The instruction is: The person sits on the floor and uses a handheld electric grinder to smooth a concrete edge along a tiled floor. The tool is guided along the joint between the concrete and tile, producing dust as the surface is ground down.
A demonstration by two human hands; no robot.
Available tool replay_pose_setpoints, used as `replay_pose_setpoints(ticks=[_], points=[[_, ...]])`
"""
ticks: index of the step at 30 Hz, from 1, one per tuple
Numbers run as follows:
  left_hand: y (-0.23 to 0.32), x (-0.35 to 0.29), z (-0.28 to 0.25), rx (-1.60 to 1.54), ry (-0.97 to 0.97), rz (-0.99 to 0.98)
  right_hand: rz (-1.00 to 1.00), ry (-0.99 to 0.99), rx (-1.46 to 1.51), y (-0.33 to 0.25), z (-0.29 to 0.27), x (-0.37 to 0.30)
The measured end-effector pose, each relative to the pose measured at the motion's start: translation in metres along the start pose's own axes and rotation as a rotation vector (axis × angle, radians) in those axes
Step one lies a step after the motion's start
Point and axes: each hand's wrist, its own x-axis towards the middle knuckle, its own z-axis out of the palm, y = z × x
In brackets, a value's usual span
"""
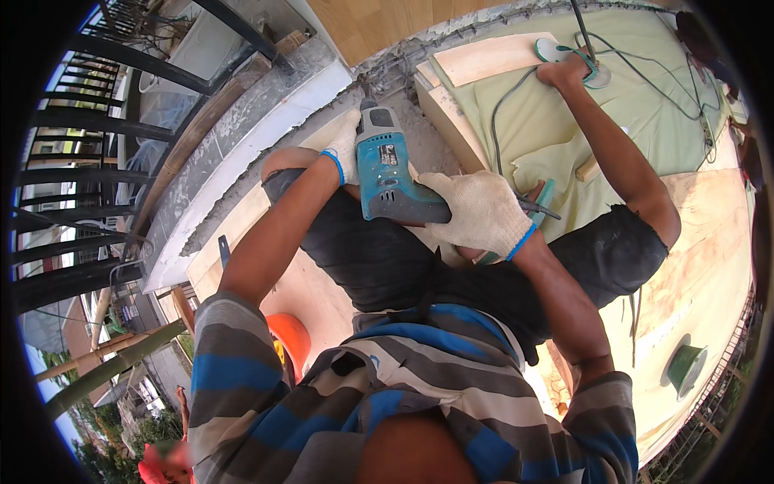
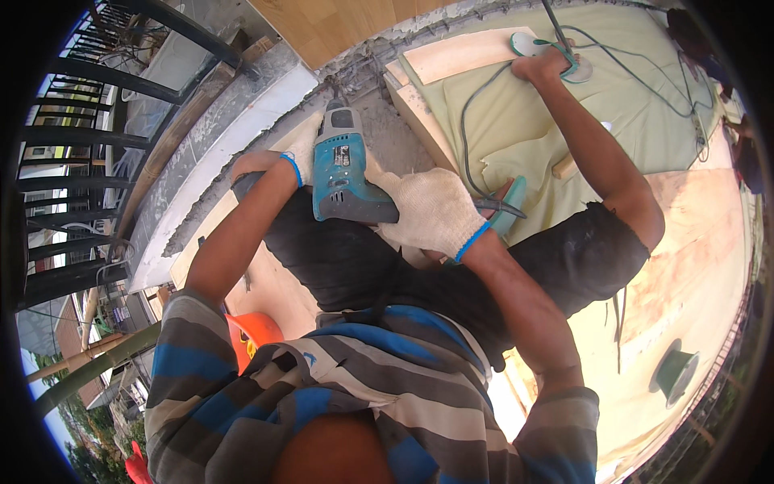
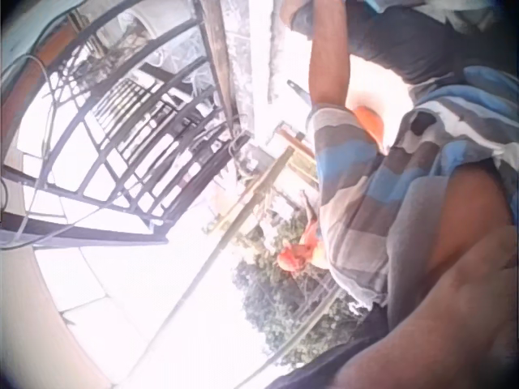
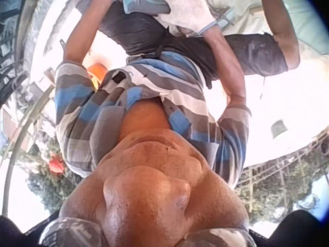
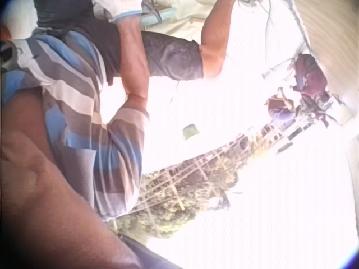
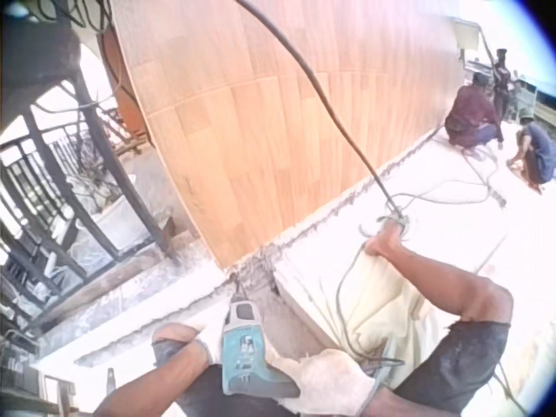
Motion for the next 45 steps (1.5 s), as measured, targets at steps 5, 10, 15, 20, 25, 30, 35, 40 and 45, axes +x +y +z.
replay_pose_setpoints(ticks=[5, 10, 15, 20, 25, 30, 35, 40, 45], points=[[0.01, -0.016, 0.006, 0.056, -0.045, -0.018, 0.002, 0.02, -0.033, -0.003, 0.005, 0.0], [0.008, -0.023, 0.006, 0.151, -0.139, 0.069, -0.077, 0.066, -0.066, 0.0, 0.01, -0.002], [-0.002, -0.021, -0.005, 0.183, -0.162, 0.194, -0.023, 0.101, -0.124, -0.022, 0.023, 0.002], [0.018, -0.03, -0.058, 0.265, -0.139, 0.183, -0.008, 0.054, -0.113, -0.092, 0.083, 0.018], [0.018, -0.03, -0.085, 0.211, -0.179, 0.208, -0.054, 0.013, 0.01, -0.104, 0.101, 0.029], [-0.008, -0.027, -0.061, 0.136, -0.178, 0.124, -0.129, -0.007, -0.091, -0.068, 0.041, 0.008], [-0.038, -0.036, -0.049, -0.016, -0.178, 0.115, -0.176, -0.044, -0.054, -0.058, 0.016, -0.016], [-0.041, -0.037, -0.048, -0.005, -0.144, 0.162, -0.156, -0.035, -0.051, -0.051, 0.028, -0.015], [-0.028, -0.029, -0.048, 0.043, -0.123, 0.16, -0.132, 0.006, -0.042, -0.049, 0.037, -0.003]])
